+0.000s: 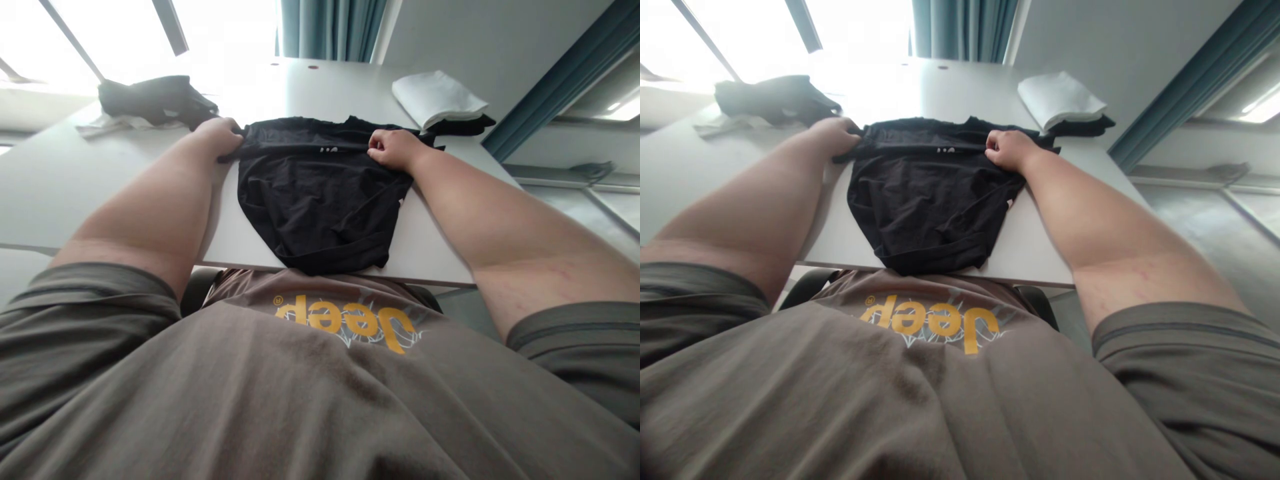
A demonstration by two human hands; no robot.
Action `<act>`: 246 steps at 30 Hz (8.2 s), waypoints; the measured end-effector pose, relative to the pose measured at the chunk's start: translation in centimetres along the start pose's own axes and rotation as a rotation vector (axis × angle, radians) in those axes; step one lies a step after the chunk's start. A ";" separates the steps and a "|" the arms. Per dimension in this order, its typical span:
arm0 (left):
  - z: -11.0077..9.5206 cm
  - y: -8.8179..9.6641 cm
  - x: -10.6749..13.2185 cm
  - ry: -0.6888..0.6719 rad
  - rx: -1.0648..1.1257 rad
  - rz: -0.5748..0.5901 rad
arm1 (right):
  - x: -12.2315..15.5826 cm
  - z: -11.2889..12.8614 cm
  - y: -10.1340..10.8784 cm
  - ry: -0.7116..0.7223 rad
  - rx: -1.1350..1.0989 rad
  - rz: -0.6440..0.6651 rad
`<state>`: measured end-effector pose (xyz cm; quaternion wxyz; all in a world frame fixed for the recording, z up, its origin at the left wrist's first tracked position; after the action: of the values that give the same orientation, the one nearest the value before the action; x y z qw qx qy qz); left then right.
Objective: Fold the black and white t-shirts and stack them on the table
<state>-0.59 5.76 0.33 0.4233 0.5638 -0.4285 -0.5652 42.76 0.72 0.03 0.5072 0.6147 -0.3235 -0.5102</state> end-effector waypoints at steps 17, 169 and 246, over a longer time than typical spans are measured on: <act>-0.2 0.2 0.0 0.014 0.043 0.008 | 0.1 -0.1 0.1 0.005 0.002 -0.001; -0.2 0.1 0.1 0.013 0.029 -0.006 | -0.4 -0.4 -0.3 0.036 0.027 -0.037; 0.2 -0.2 -0.2 0.038 0.069 -0.009 | -0.4 -0.3 -0.3 0.018 0.023 -0.018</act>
<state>-0.78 6.03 0.15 0.4090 0.5908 -0.4371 -0.5410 42.95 1.23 -0.17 0.4983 0.6278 -0.3195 -0.5054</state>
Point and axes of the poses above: each hand's wrist, its own x-axis away from the middle knuckle, its own y-axis out of the back of the hand, z = x × y, the point moved 5 cm from there along -x, towards the middle knuckle, and after that the axes turned 9 degrees about -z, right-handed, at the moved point
